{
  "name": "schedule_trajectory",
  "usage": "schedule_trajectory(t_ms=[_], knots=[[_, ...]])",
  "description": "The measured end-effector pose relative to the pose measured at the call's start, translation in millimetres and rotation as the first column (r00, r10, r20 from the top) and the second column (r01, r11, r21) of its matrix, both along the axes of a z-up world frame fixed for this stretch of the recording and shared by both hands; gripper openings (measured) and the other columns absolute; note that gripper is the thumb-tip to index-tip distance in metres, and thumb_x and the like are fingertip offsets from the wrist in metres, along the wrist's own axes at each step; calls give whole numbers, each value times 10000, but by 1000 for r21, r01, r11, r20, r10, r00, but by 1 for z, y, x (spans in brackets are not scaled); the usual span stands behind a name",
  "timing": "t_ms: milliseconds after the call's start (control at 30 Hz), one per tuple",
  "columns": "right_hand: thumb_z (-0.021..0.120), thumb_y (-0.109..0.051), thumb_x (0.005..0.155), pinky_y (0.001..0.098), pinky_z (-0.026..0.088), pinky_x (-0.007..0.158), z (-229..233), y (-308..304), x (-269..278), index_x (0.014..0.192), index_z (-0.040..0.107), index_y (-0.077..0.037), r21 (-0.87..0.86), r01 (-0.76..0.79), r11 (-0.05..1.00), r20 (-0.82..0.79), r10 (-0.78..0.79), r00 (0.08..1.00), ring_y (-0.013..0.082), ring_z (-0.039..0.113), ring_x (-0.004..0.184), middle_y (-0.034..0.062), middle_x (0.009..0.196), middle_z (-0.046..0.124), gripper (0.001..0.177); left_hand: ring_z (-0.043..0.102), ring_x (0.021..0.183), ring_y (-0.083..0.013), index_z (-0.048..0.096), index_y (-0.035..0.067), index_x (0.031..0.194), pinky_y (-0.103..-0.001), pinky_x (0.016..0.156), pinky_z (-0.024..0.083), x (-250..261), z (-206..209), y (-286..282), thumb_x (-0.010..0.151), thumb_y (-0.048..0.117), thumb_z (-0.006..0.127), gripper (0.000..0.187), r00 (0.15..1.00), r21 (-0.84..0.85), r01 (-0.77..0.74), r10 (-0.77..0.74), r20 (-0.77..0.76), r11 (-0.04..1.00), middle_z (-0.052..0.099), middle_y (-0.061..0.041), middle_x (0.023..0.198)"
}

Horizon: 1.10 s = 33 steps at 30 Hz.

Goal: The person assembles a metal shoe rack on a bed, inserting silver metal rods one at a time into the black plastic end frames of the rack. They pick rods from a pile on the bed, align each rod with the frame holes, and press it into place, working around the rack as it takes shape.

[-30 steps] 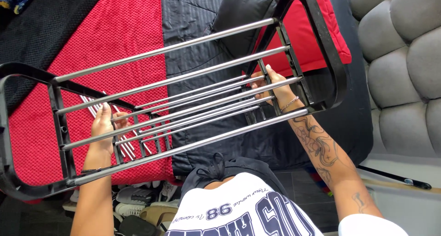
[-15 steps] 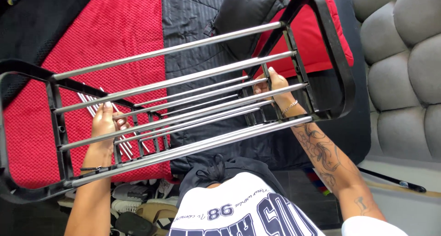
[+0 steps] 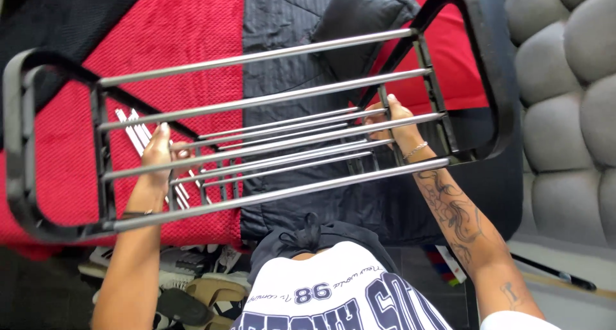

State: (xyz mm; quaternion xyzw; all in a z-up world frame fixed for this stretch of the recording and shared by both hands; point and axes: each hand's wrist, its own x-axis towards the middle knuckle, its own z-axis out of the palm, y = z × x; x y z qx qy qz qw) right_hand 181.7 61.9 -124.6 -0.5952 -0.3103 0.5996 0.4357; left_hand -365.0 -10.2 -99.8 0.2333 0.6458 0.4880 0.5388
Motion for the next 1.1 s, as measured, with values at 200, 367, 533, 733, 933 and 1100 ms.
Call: schedule_trajectory(t_ms=[200, 367, 533, 733, 933, 1100], knots=[[387, -584, 1068, 340, 677, 580, 21, -9, 7, 1242, 719, -100, -90, -99, 991, -162, 83, 983, 195, 751, 721, 110, 883, 748, 613, 759, 669, -272, 502, 292, 1356, -463, 546, 658, -28, -40, 7, 1008, 655, 552, 505, 979, -49, -21, 31, 204, 999, 719, -162, 842], [310, -594, 1089, 339, 671, 627, 44, -19, 10, 1274, 700, -124, -86, -155, 984, -118, 145, 982, 157, 750, 773, 71, 941, 753, 638, 762, 655, -222, 730, 93, 1043, -341, 561, 642, -27, -46, 13, 872, 815, 464, 788, 956, -114, 37, -2, 294, 993, 761, -117, 816], [304, -660, 1082, 141, 282, 400, 75, -25, -14, 1290, 678, -215, -178, -253, 951, 59, 267, 962, 47, 600, 629, -73, 987, 692, 618, 739, 727, -234, 733, -67, 1139, -287, 671, 590, -49, -99, 11, 935, 760, 372, 924, 817, 124, 160, -202, 539, 979, 772, -160, 910], [285, -650, 1253, 292, 594, 728, 2, 1, 30, 1298, 682, -92, -25, -312, 950, -104, 308, 946, 140, 687, 815, 92, 1000, 712, 686, 740, 718, -310, 742, -19, 1130, -384, 683, 613, -103, -117, -15, 940, 654, 389, 784, 970, 148, 124, -151, 188, 981, 776, -168, 917], [273, -510, 1276, 452, 630, 778, -11, 12, 37, 1274, 566, -111, 26, -215, 976, -11, 215, 976, 299, 738, 1043, 137, 1195, 705, 495, 722, 750, -339, 748, 39, 1102, -422, 693, 589, -100, -155, -31, 918, 472, 470, 546, 948, -38, 104, -110, -298, 994, 765, -167, 927], [504, -556, 1117, 344, 460, 881, -41, 21, 61, 1288, 658, -99, -29, -121, 992, 544, 117, 831, 223, 582, 1014, 83, 1183, 651, 512, 705, 782, -369, 754, 98, 1074, -461, 703, 565, -110, -176, -29, 896, 291, 553, 330, 689, -199, 72, -193, -699, 977, 755, -166, 937]])
